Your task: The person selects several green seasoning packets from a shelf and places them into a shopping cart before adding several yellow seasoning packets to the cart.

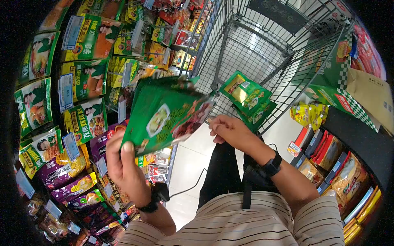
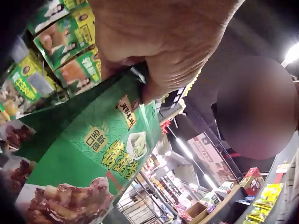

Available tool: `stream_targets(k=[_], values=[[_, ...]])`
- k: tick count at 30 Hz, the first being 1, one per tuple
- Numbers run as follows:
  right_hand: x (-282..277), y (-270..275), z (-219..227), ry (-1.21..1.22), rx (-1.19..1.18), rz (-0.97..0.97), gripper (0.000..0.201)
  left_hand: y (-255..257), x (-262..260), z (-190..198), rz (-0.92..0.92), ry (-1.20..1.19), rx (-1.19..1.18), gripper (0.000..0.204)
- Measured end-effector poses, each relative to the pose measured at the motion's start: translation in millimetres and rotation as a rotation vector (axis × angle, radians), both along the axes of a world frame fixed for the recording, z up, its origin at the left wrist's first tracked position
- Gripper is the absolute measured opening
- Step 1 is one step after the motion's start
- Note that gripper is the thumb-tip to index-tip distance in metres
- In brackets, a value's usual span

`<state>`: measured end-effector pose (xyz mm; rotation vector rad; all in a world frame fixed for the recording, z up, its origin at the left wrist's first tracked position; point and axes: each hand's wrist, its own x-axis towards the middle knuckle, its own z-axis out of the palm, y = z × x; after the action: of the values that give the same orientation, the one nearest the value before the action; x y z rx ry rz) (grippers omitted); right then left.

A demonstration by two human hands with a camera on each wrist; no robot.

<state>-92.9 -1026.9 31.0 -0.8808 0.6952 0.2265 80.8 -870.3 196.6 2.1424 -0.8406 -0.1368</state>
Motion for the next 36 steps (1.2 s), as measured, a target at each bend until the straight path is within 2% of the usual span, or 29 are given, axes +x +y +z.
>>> stream_targets(k=[5,6,9,11,12,13,15,16,18,19,20,23,24,27,28,31,34,36], values=[[1.1,-39.7,11.9,-0.052,-0.061,-0.154,0.022,-57.5,16.8,-58.9,-0.166,0.156,-0.109,0.013],[2.1,-50.1,7.9,-0.018,-0.114,-0.14,0.023,-73.1,15.1,-67.7,-0.14,0.143,-0.12,0.011],[-1.1,-92.0,-19.7,0.018,-0.43,-0.025,0.025,-97.9,24.1,-114.9,-0.211,0.113,-0.12,0.011],[-7.6,-121.2,-28.6,0.061,-0.523,0.041,0.028,-113.9,21.3,-131.7,-0.235,0.18,-0.136,0.011],[-9.6,-131.2,-28.0,0.088,-0.492,0.037,0.029,-118.7,18.4,-138.9,-0.242,0.209,-0.144,0.011],[-12.1,-135.6,-25.4,0.091,-0.509,0.035,0.029,-122.2,15.3,-148.5,-0.279,0.165,-0.105,0.011],[-15.7,-137.9,-21.6,0.096,-0.535,0.033,0.028,-122.2,4.9,-172.6,-0.351,0.075,-0.021,0.011],[-17.2,-135.8,-22.2,0.123,-0.496,0.048,0.032,-120.6,-2.5,-185.0,-0.388,0.074,0.012,0.012],[-23.1,-119.0,-27.2,0.114,-0.562,0.058,0.039,-115.3,-18.9,-209.8,-0.46,0.072,0.08,0.013],[-24.4,-110.5,-37.8,0.109,-0.594,0.062,0.043,-111.4,-24.8,-220.6,-0.479,0.099,0.146,0.012],[-34.9,-99.2,-75.8,0.009,-0.752,0.06,0.054,-105.2,-31.3,-230.5,-0.496,0.129,0.215,0.011],[-24.4,-74.4,-56.5,0.148,-0.896,0.202,0.055,-90.5,-48.1,-256.9,-0.6,0.179,0.409,0.01],[-23.0,-74.4,-57.1,0.213,-0.877,0.353,0.054,-84.6,-54.9,-258.5,-0.638,0.193,0.477,0.009],[-25.4,-67.0,-72.3,0.228,-1.064,0.607,0.048,-76.4,-67.5,-264.6,-0.757,0.205,0.603,0.011],[-26.5,-65.2,-73.6,0.217,-1.05,0.603,0.037,-74.7,-69.2,-268.2,-0.776,0.191,0.619,0.011],[-30.1,-58.1,-89.2,0.269,-1.118,0.749,0.029,-74.2,-71.6,-273.2,-0.811,0.225,0.621,0.013],[-35.7,-55.6,-100.7,0.288,-1.097,0.803,0.026,-76.9,-76.3,-260.1,-0.856,0.259,0.705,0.019],[-40.1,-54.3,-105.9,0.299,-1.12,0.814,0.032,-76.1,-74.0,-247.4,-0.835,0.314,0.649,0.023]])
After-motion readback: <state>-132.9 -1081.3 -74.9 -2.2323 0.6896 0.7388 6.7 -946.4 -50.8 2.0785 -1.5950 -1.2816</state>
